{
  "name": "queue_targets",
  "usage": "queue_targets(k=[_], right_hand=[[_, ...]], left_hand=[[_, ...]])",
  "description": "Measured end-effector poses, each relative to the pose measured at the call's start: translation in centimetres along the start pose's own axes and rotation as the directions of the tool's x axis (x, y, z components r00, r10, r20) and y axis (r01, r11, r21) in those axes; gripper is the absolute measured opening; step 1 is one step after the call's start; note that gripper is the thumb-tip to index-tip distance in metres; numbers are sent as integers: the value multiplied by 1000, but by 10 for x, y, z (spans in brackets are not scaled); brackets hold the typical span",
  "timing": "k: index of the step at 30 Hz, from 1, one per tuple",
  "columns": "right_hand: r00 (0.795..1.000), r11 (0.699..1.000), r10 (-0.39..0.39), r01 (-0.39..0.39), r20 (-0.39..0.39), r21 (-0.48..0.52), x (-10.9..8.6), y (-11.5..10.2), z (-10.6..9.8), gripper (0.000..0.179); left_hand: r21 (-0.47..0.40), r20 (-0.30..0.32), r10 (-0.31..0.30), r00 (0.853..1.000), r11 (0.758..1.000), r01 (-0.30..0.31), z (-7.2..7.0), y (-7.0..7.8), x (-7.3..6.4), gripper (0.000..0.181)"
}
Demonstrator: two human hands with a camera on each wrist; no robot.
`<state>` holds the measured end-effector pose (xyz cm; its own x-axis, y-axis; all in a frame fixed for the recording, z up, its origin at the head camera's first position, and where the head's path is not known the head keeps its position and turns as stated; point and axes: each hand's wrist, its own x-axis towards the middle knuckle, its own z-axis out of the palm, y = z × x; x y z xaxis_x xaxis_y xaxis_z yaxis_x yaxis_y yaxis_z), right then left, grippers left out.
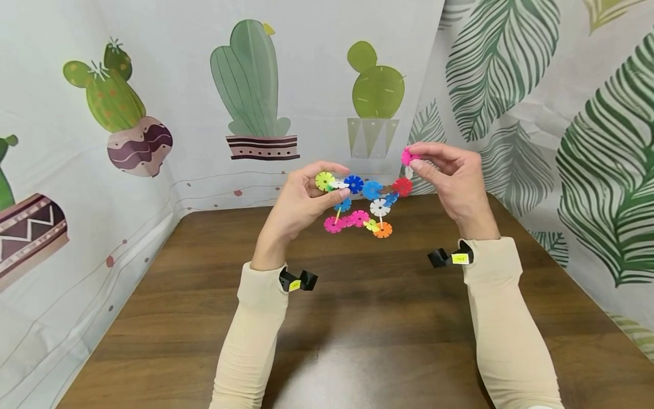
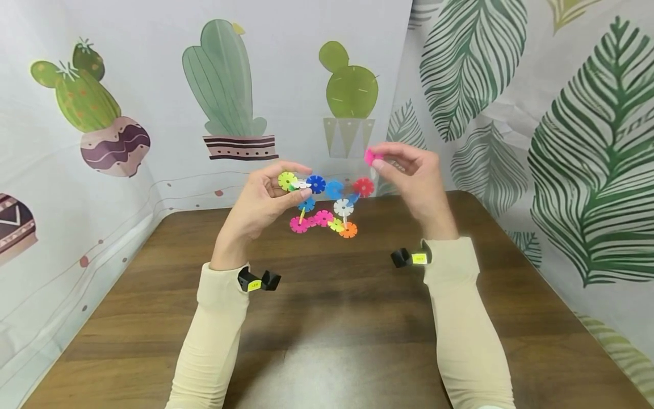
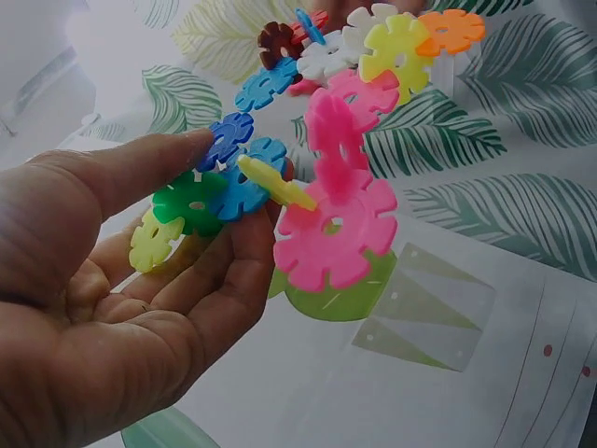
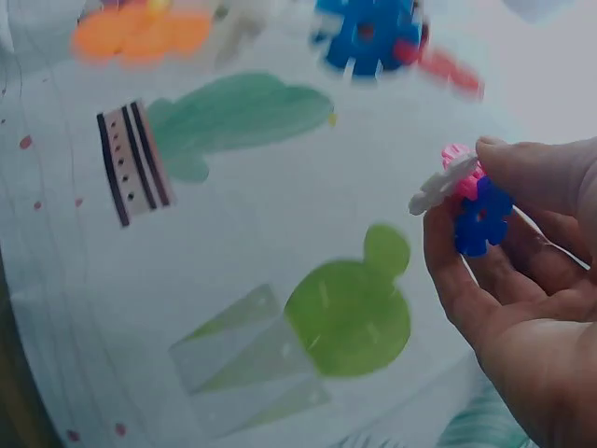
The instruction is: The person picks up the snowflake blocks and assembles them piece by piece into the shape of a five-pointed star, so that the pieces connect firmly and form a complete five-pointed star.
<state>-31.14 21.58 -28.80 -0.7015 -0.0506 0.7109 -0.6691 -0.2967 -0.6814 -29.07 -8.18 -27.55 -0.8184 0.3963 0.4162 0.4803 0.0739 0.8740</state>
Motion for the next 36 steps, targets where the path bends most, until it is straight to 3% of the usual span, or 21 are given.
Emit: queue_targets(k=[8,15,18,24,36], right_hand=[[995,987,-95,95,0,-133,-5,-17,22,23],[992,978,-122,126,33,-167,-9,-24,34,23],[993,971,-113,119,43,-210,-11,-28,38,21],[997,978,-54,65,60,-199,-16,-34,45,23],[998,975,-16,31,66,-222,-18,-38,51,24]], left_hand=[[-41,24,15,1000,999,-14,5,-1,-1,25],[-58,28,23,999,998,-21,8,0,-1,21],[-67,34,28,999,997,-26,10,1,-2,21],[-65,32,39,999,997,-36,15,5,-3,22],[-81,42,92,995,993,-88,22,10,-5,20]])
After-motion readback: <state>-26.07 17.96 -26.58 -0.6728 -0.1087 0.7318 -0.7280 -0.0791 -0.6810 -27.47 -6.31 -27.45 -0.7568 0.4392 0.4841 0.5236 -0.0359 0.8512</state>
